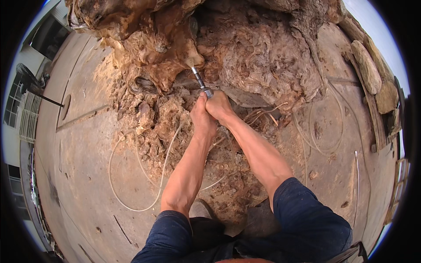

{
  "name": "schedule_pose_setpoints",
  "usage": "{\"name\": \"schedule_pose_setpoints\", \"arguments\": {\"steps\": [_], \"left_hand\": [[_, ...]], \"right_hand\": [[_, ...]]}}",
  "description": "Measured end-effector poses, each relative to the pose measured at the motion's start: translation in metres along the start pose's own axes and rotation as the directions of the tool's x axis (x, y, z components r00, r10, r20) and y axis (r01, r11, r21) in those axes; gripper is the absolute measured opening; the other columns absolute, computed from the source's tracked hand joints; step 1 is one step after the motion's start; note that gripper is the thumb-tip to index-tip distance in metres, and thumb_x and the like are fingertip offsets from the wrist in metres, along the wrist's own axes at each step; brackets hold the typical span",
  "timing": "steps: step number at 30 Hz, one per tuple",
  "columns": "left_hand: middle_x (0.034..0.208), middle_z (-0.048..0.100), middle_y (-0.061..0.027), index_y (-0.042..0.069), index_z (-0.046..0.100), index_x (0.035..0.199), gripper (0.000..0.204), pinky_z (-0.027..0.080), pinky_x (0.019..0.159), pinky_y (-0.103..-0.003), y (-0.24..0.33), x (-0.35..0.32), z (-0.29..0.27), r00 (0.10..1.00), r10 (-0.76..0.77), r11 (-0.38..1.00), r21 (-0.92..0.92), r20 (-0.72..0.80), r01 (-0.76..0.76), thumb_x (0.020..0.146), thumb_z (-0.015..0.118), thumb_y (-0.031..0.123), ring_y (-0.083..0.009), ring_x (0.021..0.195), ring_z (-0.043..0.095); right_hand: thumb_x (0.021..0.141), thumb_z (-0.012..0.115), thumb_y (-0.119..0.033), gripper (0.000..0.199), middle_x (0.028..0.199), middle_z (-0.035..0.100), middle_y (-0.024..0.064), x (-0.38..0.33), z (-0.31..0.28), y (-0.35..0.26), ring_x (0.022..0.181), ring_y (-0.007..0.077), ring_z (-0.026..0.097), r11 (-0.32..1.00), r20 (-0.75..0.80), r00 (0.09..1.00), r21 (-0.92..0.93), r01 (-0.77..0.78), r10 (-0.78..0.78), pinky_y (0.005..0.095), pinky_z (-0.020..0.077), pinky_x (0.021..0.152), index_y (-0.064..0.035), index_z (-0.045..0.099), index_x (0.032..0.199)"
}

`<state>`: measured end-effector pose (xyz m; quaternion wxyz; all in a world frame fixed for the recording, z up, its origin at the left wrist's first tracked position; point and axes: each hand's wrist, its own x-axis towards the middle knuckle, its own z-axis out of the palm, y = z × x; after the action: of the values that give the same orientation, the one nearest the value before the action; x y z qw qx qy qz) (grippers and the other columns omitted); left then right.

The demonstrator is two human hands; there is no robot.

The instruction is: The person uses a pneumatic chisel to carve and shape a large piece of wood, removing material and refining the surface. The person works on different sections of the wood, adjusting position and tool angle as needed.

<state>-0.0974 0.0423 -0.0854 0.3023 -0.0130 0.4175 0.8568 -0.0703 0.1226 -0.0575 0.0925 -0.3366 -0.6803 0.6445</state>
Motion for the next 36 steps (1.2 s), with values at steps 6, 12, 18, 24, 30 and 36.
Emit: {"name": "schedule_pose_setpoints", "arguments": {"steps": [6,12,18,24,30,36], "left_hand": [[0.113,0.067,-0.0072,0.008,0.064,0.121,0.041,0.055,0.091,-0.042,-0.007,0.0,-0.009,1.0,-0.027,0.999,0.038,-0.008,0.027,0.099,0.071,0.043,-0.0223,0.104,0.064],[0.114,0.064,-0.0081,0.004,0.065,0.116,0.034,0.053,0.089,-0.042,-0.008,-0.007,-0.002,0.998,-0.036,0.999,-0.005,-0.045,0.036,0.103,0.065,0.036,-0.0205,0.104,0.063],[0.112,0.065,-0.0069,0.007,0.064,0.118,0.036,0.054,0.089,-0.042,-0.006,-0.015,-0.008,0.992,-0.094,0.994,0.04,-0.086,0.098,0.103,0.065,0.04,-0.0212,0.103,0.063],[0.108,0.067,-0.0065,0.008,0.066,0.114,0.04,0.055,0.087,-0.041,0.016,-0.026,0.007,0.998,-0.053,0.992,0.109,-0.043,0.057,0.097,0.073,0.044,-0.0209,0.1,0.064],[0.11,0.067,-0.0059,0.007,0.068,0.115,0.039,0.052,0.093,-0.04,0.044,-0.015,0.031,0.997,0.065,0.992,0.108,0.05,-0.071,0.096,0.077,0.04,-0.0194,0.104,0.062],[0.109,0.067,-0.0052,0.005,0.07,0.112,0.038,0.052,0.092,-0.039,0.063,-0.008,0.052,0.991,0.119,0.988,0.091,0.064,-0.124,0.096,0.077,0.038,-0.0181,0.103,0.062]], "right_hand": [[0.095,0.065,-0.025,0.03,0.078,0.071,0.013,-0.008,-0.001,0.0,0.071,0.0215,0.064,0.999,-0.008,1.0,-0.034,0.003,-0.004,0.0429,0.047,0.062,0.0017,0.074,0.085],[0.096,0.064,-0.026,0.032,0.081,0.073,0.0156,-0.017,-0.004,-0.003,0.074,0.0231,0.067,0.999,-0.023,1.0,-0.044,-0.013,0.012,0.0435,0.0491,0.064,0.0029,0.075,0.087],[0.095,0.065,-0.03,0.034,0.082,0.073,0.0152,-0.01,0.001,0.007,0.073,0.0232,0.066,0.986,0.017,0.994,-0.132,-0.106,0.109,0.0429,0.0485,0.063,0.0022,0.075,0.091],[0.095,0.065,-0.028,0.031,0.079,0.071,0.0117,-0.026,0.001,-0.007,0.071,0.0207,0.064,0.998,-0.009,1.0,0.066,0.02,-0.02,0.0415,0.0464,0.062,0.0004,0.073,0.086],[0.093,0.064,-0.021,0.024,0.077,0.07,0.0112,-0.014,-0.001,-0.033,0.074,0.0186,0.064,0.964,-0.017,0.976,0.155,0.216,-0.216,0.0397,0.0454,0.063,0.0002,0.07,0.084],[0.096,0.063,-0.018,0.022,0.077,0.065,0.0065,-0.008,-0.003,-0.064,0.069,0.0149,0.058,0.928,-0.042,0.942,0.162,0.335,-0.332,0.0377,0.0434,0.059,-0.0022,0.064,0.08]]}}
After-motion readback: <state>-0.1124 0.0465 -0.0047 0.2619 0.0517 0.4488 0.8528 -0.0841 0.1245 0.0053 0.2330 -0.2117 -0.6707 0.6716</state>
